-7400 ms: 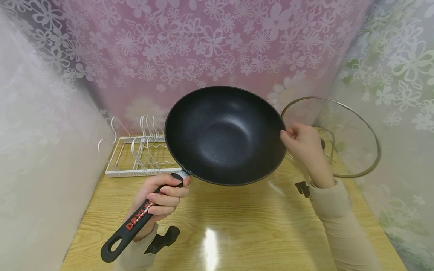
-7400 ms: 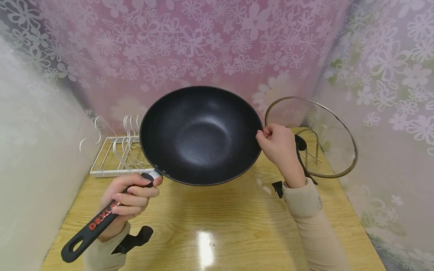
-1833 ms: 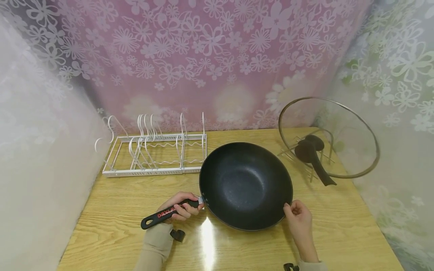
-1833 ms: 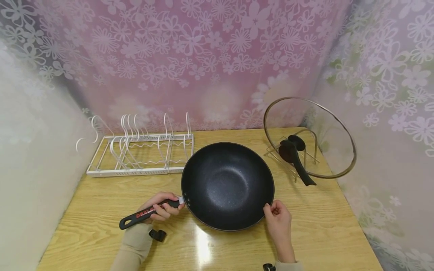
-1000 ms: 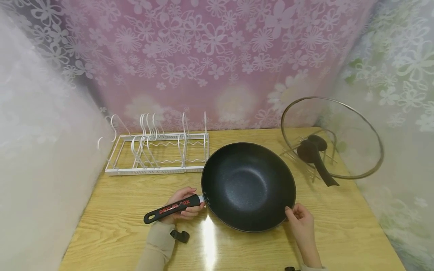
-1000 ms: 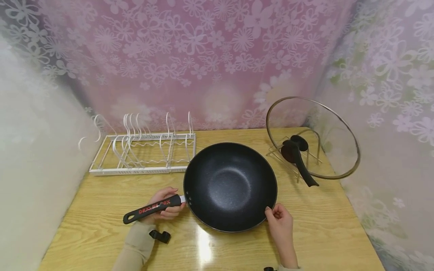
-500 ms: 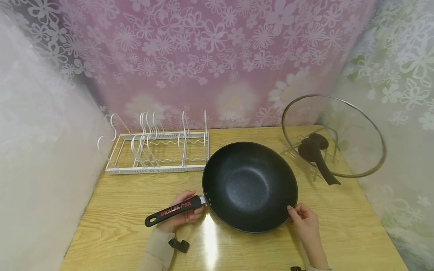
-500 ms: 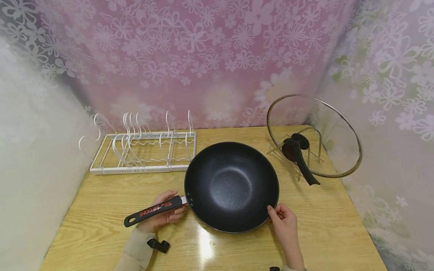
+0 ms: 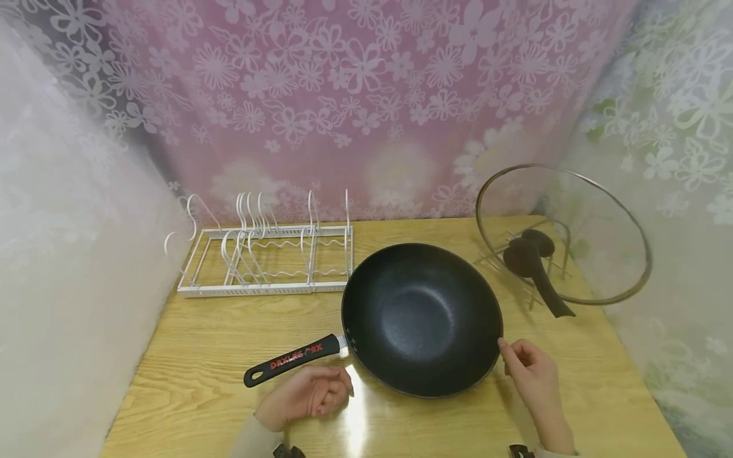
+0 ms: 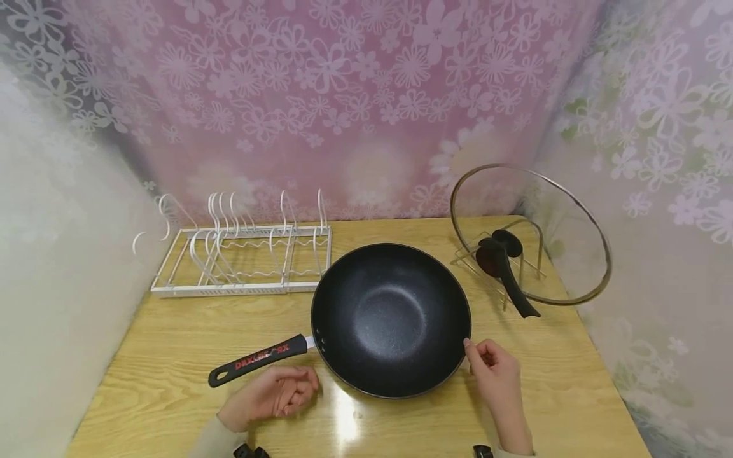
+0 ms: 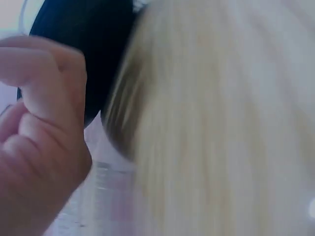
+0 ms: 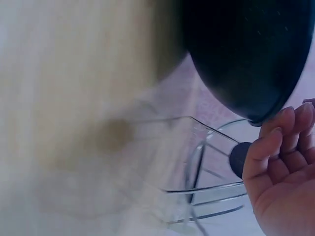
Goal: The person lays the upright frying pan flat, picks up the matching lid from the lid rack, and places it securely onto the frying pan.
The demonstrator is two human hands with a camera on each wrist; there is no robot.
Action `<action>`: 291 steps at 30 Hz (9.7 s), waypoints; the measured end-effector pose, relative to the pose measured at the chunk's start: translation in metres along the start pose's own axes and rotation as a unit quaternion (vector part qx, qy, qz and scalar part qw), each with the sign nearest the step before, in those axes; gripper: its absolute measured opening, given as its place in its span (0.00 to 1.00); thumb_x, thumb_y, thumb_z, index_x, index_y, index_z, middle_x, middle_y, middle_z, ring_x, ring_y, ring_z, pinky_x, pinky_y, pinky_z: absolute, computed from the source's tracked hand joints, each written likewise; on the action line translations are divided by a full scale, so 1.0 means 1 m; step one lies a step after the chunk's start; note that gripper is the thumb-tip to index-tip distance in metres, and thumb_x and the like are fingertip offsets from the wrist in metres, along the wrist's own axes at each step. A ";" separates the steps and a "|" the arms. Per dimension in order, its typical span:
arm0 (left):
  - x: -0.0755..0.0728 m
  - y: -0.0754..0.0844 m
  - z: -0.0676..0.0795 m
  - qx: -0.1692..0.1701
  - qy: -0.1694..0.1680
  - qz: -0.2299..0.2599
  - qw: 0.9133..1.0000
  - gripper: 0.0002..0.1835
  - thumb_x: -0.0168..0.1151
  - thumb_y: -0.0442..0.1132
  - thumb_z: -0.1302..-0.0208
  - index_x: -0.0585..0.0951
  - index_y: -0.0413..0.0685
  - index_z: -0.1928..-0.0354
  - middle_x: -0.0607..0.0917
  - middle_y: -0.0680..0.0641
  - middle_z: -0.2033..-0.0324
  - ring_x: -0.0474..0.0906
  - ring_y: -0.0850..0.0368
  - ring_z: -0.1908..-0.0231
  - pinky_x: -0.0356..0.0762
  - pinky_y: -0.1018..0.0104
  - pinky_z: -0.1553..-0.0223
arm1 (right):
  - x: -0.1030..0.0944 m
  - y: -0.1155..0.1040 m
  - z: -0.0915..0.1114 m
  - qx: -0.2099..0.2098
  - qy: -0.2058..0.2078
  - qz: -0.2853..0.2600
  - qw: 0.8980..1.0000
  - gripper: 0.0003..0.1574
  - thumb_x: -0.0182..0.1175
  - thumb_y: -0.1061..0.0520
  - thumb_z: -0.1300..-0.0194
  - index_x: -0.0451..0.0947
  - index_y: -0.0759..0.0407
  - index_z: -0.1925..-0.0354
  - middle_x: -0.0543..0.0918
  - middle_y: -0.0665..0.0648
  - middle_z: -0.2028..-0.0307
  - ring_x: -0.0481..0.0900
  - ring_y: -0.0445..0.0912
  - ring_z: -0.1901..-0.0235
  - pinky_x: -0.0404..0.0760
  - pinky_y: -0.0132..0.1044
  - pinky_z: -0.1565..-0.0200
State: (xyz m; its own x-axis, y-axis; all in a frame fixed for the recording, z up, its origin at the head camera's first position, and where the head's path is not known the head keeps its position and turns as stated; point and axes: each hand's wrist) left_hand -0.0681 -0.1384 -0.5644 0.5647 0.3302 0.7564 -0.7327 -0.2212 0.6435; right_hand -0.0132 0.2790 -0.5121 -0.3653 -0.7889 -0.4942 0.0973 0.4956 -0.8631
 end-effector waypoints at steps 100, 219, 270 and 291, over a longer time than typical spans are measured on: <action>0.120 0.081 -0.355 0.139 0.290 -0.302 0.897 0.45 0.56 0.33 0.50 0.60 0.53 0.24 0.62 0.56 0.27 0.60 0.59 0.31 0.64 0.59 0.35 | -0.072 -0.023 -0.146 -0.057 -0.229 0.159 0.959 0.27 0.51 0.45 0.25 0.74 0.69 0.67 0.79 0.57 0.78 0.74 0.45 0.81 0.76 0.39 0.80; 0.171 0.109 -0.141 0.336 0.263 -0.603 0.674 0.38 0.51 0.34 0.33 0.52 0.45 0.23 0.53 0.49 0.24 0.44 0.56 0.24 0.39 0.54 0.25 | -0.074 -0.162 -0.030 -0.425 0.104 0.106 0.893 0.30 0.56 0.43 0.30 0.73 0.59 0.83 0.68 0.45 0.88 0.55 0.28 0.87 0.52 0.22 0.83; 0.059 0.053 -0.013 0.311 0.361 -0.753 0.454 0.32 0.65 0.36 0.38 0.69 0.34 0.32 0.70 0.39 0.32 0.70 0.45 0.35 0.77 0.51 0.44 | -0.043 -0.164 0.002 -0.413 -0.042 -0.029 0.909 0.18 0.67 0.63 0.36 0.73 0.52 0.79 0.68 0.40 0.86 0.58 0.29 0.88 0.58 0.20 0.83; 0.039 0.037 -0.003 0.268 0.371 -0.776 0.434 0.23 0.80 0.43 0.50 0.86 0.43 0.52 0.87 0.45 0.56 0.87 0.51 0.61 0.85 0.61 0.65 | -0.036 -0.159 0.007 -0.294 -0.205 -0.060 0.931 0.27 0.59 0.77 0.39 0.71 0.46 0.78 0.68 0.42 0.87 0.64 0.34 0.89 0.66 0.26 0.84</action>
State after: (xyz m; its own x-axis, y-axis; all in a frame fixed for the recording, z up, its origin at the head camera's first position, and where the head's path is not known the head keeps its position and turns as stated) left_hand -0.0739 -0.1311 -0.5117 -0.2030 0.6242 -0.7544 0.6177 0.6795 0.3960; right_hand -0.0092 0.2261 -0.3577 0.0560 -0.8637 -0.5009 -0.4900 0.4134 -0.7675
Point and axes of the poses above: each hand's wrist, its own z-axis away from the middle knuckle, its own x-axis out of the palm, y = z × x
